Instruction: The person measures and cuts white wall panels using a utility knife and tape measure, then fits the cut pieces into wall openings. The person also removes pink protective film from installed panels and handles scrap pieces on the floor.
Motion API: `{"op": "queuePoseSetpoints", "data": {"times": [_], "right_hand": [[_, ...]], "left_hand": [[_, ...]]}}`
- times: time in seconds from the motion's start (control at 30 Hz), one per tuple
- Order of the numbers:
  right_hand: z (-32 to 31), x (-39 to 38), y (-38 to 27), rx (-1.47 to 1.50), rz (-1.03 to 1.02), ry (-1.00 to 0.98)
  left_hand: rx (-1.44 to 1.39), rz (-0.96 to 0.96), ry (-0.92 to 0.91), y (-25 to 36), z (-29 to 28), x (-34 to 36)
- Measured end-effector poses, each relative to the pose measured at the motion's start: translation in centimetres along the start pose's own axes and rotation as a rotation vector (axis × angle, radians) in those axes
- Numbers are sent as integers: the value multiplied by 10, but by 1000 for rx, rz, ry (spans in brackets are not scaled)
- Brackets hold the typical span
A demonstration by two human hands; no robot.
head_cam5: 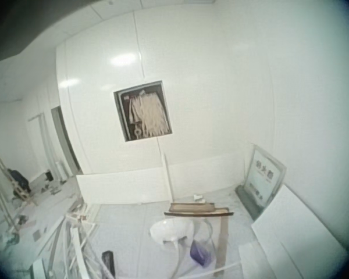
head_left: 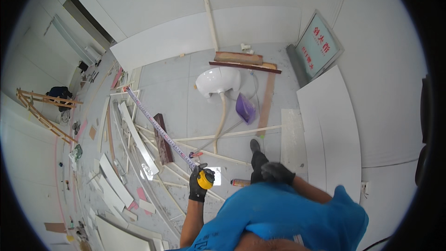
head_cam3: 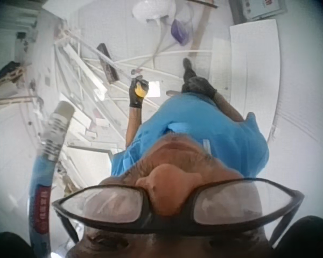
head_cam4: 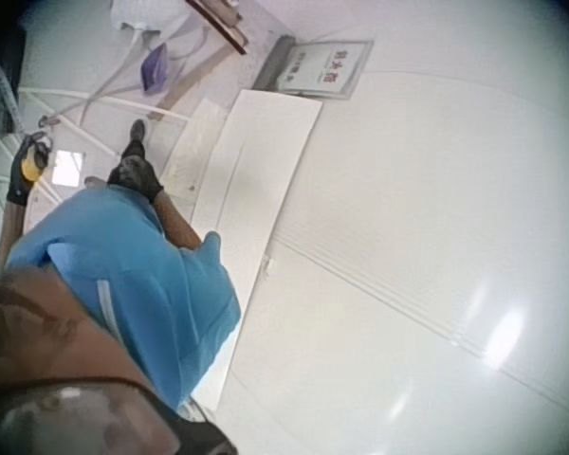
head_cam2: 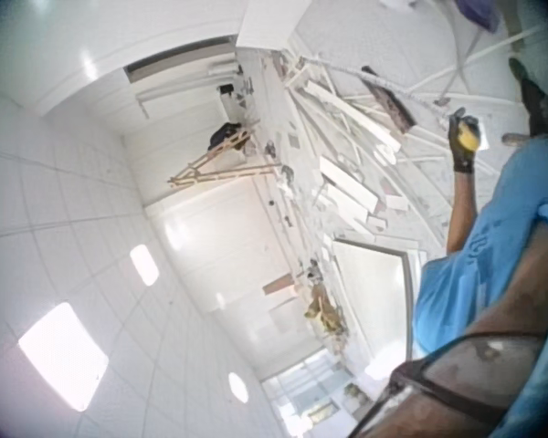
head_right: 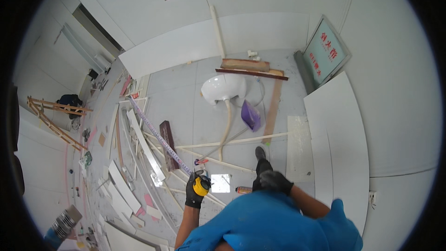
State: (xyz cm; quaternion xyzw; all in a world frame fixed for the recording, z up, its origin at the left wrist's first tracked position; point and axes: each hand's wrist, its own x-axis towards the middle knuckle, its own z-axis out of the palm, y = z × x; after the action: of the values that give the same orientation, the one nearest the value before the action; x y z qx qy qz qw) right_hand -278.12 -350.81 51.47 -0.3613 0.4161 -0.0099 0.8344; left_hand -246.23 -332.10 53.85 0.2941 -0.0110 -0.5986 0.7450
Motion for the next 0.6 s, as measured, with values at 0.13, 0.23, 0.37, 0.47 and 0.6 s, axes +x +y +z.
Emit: {"op": "queuePoseSetpoints", "data": {"times": [0.13,0.23,0.37,0.47,0.6], "right_hand": [[-40,73,-96,-129,-142,-69],[-59,121,-165,-135,-197,62],[-70,174,-229,-160,-188,117],[-53,217,-261,-233,-153,45],[-24,266,-285,-238,-62,17]], "left_hand": [[-38,29,211,19,21,44],[54,75,309,34,41,67],[411,182,430,59,48,93],[738,261,539,76,40,113],[696,145,532,102,11,158]]}}
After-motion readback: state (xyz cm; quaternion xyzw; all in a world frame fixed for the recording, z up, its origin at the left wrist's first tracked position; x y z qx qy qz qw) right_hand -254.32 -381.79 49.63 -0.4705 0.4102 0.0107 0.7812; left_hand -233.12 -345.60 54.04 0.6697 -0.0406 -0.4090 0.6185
